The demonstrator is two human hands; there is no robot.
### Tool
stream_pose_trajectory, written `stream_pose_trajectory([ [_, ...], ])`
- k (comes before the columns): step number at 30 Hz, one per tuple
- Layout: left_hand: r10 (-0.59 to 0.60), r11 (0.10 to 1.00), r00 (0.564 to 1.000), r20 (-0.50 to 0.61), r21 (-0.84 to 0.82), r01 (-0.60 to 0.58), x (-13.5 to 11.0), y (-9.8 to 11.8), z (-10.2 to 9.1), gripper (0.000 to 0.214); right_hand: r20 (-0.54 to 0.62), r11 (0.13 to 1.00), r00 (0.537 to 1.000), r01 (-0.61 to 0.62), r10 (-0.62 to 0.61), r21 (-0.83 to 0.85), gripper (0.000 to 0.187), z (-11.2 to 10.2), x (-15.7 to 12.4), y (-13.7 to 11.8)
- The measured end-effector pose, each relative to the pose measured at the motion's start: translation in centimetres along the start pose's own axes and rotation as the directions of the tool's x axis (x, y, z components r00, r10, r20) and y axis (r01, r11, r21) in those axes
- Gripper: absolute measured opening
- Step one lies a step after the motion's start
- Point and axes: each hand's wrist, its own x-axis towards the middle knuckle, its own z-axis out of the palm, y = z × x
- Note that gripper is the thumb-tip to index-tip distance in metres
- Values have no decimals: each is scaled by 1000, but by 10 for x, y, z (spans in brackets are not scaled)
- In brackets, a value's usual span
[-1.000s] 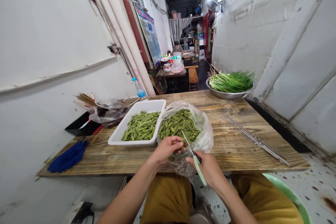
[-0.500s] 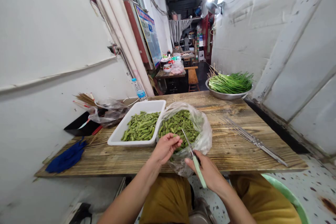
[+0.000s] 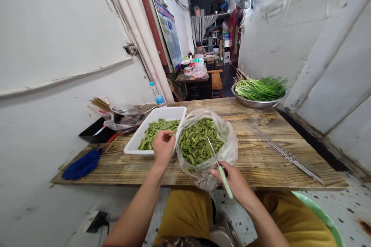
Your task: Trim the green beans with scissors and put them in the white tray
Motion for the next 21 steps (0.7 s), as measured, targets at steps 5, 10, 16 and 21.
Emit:
stream_pose_trajectory([
  [5, 394, 717, 852, 345, 465, -520, 8, -10, -18, 24, 23, 999, 1000, 21, -20, -39, 51, -3, -2, 4],
  [10, 304, 614, 523, 797, 256, -747, -20, -17, 16, 19, 48, 998, 998, 30, -28, -49, 48, -2, -6, 0],
  [16, 284, 820, 605, 744, 138, -555, -15, -15, 26, 13, 39, 998, 999, 18, -15, -67, 47, -3, -10, -2],
  [21, 100, 995, 736, 670, -46, -93, -28, -11, 33, 15, 68, 994, 996, 69, -63, -80, 44, 1, -11, -2],
])
